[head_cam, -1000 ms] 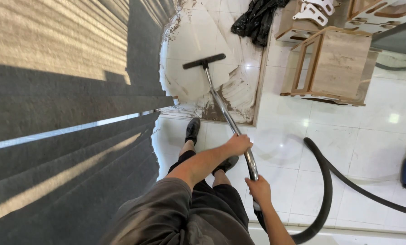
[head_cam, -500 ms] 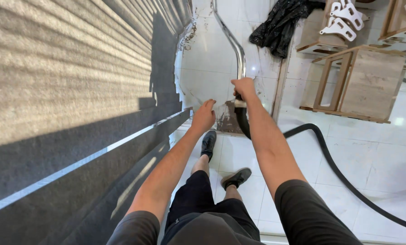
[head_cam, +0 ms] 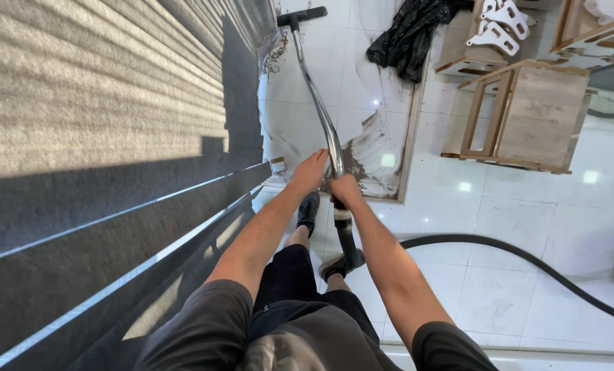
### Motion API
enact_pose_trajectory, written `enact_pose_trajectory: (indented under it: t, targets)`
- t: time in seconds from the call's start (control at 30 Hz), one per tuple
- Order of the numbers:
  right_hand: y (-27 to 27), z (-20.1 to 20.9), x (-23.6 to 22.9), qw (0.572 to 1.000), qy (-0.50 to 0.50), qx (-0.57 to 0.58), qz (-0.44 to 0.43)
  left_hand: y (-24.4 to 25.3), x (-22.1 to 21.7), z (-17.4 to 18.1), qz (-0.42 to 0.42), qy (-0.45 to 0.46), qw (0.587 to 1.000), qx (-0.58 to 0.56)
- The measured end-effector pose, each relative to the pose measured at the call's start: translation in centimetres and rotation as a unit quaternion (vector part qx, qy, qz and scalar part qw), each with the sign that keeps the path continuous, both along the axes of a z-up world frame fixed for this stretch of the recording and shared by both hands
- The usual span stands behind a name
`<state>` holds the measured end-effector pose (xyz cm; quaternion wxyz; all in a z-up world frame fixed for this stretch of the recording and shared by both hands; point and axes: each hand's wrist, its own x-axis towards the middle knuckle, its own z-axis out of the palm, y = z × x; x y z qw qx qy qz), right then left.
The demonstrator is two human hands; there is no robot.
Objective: Vacuum sawdust and debris from the workshop floor using a shop vacuum.
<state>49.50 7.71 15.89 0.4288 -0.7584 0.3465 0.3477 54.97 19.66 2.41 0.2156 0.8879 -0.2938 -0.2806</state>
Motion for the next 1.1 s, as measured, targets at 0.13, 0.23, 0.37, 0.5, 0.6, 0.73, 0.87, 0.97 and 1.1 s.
enact_pose_trajectory:
  t: [0.13,0.23,0.37,0.5,0.6,0.73,0.87,0.97,1.1]
  targets:
    - [-1.4,-9.7,-8.5,0.997,-0.005,0.038,-0.066,-0.3,-4.1,-1.6,-0.042,-0.014,0.997,0.055]
    - [-1.9,-8.7,-13.7,0.996,0.054,0.048,-0.057,-1.3,-7.1,0.2,0.025,-0.021,0.999,0.036]
    - [-2.1,-9.0,-20.2,0.998,0.052,0.037,-0.009,-2.0,-10.5,-1.5,-0.097,-0.016,0.993,0.064]
    - [-3.2,-7.7,-26.6,0.997,0.055,0.031,0.042,-1.5,-14.7,-5.0,-0.169,0.012,0.984,0.054]
    - [-4.7,-3.0,-31.0,0.994,0.082,0.004,0.070,-2.3,-20.6,-9.6,-0.235,-0.090,0.965,0.071]
    - [-8.3,-2.0,-39.3,0.988,0.128,-0.016,0.083,-6.6,-29.0,-7.8,-0.193,-0.006,0.981,0.004]
    - [-10.4,5.9,-44.1,0.978,0.207,-0.030,0.006,-12.2,-33.1,3.6,-0.236,0.172,0.955,0.052]
    - [-10.5,10.5,-45.8,0.964,0.258,-0.048,-0.051,-14.6,-35.8,6.7,-0.286,0.236,0.927,0.055]
    - [-10.1,11.4,-43.9,0.959,0.247,-0.093,-0.105,-16.3,-34.2,4.8,-0.313,0.242,0.918,0.014]
